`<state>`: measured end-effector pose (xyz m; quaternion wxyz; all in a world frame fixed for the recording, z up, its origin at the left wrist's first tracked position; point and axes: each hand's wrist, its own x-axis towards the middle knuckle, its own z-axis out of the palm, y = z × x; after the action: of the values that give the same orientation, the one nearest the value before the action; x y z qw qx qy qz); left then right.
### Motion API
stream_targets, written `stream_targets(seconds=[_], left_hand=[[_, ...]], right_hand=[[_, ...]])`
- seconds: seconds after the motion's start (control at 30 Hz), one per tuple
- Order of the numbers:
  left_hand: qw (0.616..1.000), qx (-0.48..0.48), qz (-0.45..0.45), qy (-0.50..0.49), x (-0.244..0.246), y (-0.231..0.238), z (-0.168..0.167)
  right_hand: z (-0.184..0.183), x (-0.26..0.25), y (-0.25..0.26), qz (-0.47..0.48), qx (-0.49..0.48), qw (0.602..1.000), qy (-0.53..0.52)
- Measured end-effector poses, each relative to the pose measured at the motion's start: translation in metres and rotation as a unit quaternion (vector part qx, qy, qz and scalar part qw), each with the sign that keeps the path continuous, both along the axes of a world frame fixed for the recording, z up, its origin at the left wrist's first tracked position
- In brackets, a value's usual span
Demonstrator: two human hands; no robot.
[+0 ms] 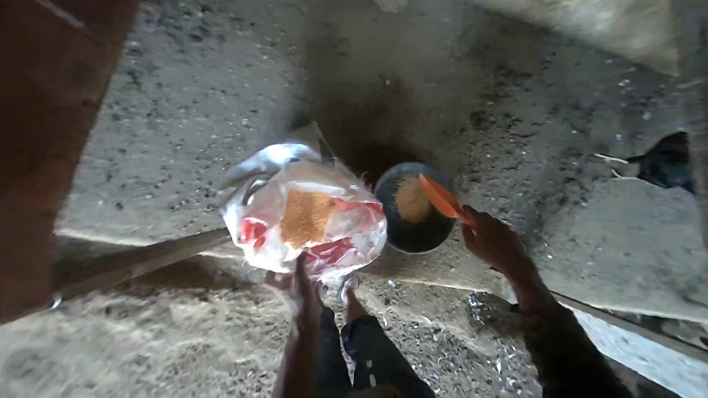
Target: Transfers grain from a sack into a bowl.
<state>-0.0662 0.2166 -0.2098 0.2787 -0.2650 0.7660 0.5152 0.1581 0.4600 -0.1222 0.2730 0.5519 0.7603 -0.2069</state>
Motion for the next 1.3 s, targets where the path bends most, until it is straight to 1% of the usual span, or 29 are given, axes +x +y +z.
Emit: stream_targets(seconds=[0.07,0.1,0.13,0.17,0.23,0.27,0.33,0.4,0.43,0.47,0.53,0.63,0.73,0.83,0.93,1.0,1.1,1.2,1.3], left_hand=[[0.999,0.017,0.017,0.021,-0.004,-0.002,-0.004],[0.998,0.046,0.026,0.033,-0.005,-0.004,-0.008],[0.995,0.078,0.029,0.046,-0.006,-0.007,-0.012],[0.993,0.098,0.030,0.055,-0.006,-0.010,-0.018],[0.992,0.110,0.041,0.055,-0.009,-0.016,-0.027],[0.992,0.110,0.043,0.049,-0.011,-0.019,-0.029],[0.993,0.104,0.048,0.023,-0.015,-0.024,-0.026],[0.993,0.089,0.071,-0.005,-0.020,-0.027,-0.025],[0.993,0.088,0.078,-0.011,-0.022,-0.029,-0.025],[0.992,0.095,0.078,-0.012,-0.025,-0.031,-0.025],[0.988,0.132,0.078,-0.010,-0.031,-0.037,-0.025],[0.979,0.184,0.084,-0.012,-0.039,-0.038,-0.025],[0.974,0.211,0.076,-0.023,-0.040,-0.038,-0.030],[0.972,0.219,0.074,-0.040,-0.040,-0.039,-0.029],[0.963,0.253,0.068,-0.057,-0.041,-0.041,-0.028],[0.960,0.267,0.051,-0.074,-0.044,-0.039,-0.026],[0.970,0.223,0.029,-0.087,-0.050,-0.038,-0.023],[0.980,0.185,0.041,-0.066,-0.052,-0.033,-0.029],[0.976,0.197,0.057,-0.069,-0.052,-0.030,-0.034]], right_hand=[[0.032,-0.040,-0.030,0.115,-0.021,0.989,0.089],[0.035,-0.065,-0.045,0.169,-0.038,0.977,0.122],[0.030,-0.093,-0.058,0.212,-0.068,0.966,0.132],[0.019,-0.124,-0.070,0.241,-0.113,0.957,0.116],[-0.018,-0.186,-0.087,0.268,-0.180,0.945,0.053],[-0.044,-0.209,-0.093,0.265,-0.181,0.946,0.038],[-0.096,-0.240,-0.098,0.235,-0.143,0.961,0.036],[-0.138,-0.260,-0.097,0.209,-0.101,0.971,0.053],[-0.154,-0.265,-0.098,0.207,-0.089,0.973,0.057],[-0.164,-0.269,-0.098,0.207,-0.099,0.972,0.053],[-0.173,-0.271,-0.095,0.214,-0.144,0.965,0.044],[-0.182,-0.264,-0.089,0.286,-0.181,0.940,0.038],[-0.194,-0.265,-0.087,0.332,-0.233,0.913,0.032],[-0.214,-0.269,-0.074,0.338,-0.295,0.892,0.058],[-0.228,-0.267,-0.061,0.317,-0.358,0.873,0.100],[-0.224,-0.264,-0.054,0.265,-0.402,0.871,0.099],[-0.208,-0.260,-0.047,0.186,-0.445,0.872,0.086],[-0.188,-0.251,-0.038,0.173,-0.457,0.864,0.120],[-0.170,-0.244,-0.027,0.166,-0.461,0.857,0.157]])
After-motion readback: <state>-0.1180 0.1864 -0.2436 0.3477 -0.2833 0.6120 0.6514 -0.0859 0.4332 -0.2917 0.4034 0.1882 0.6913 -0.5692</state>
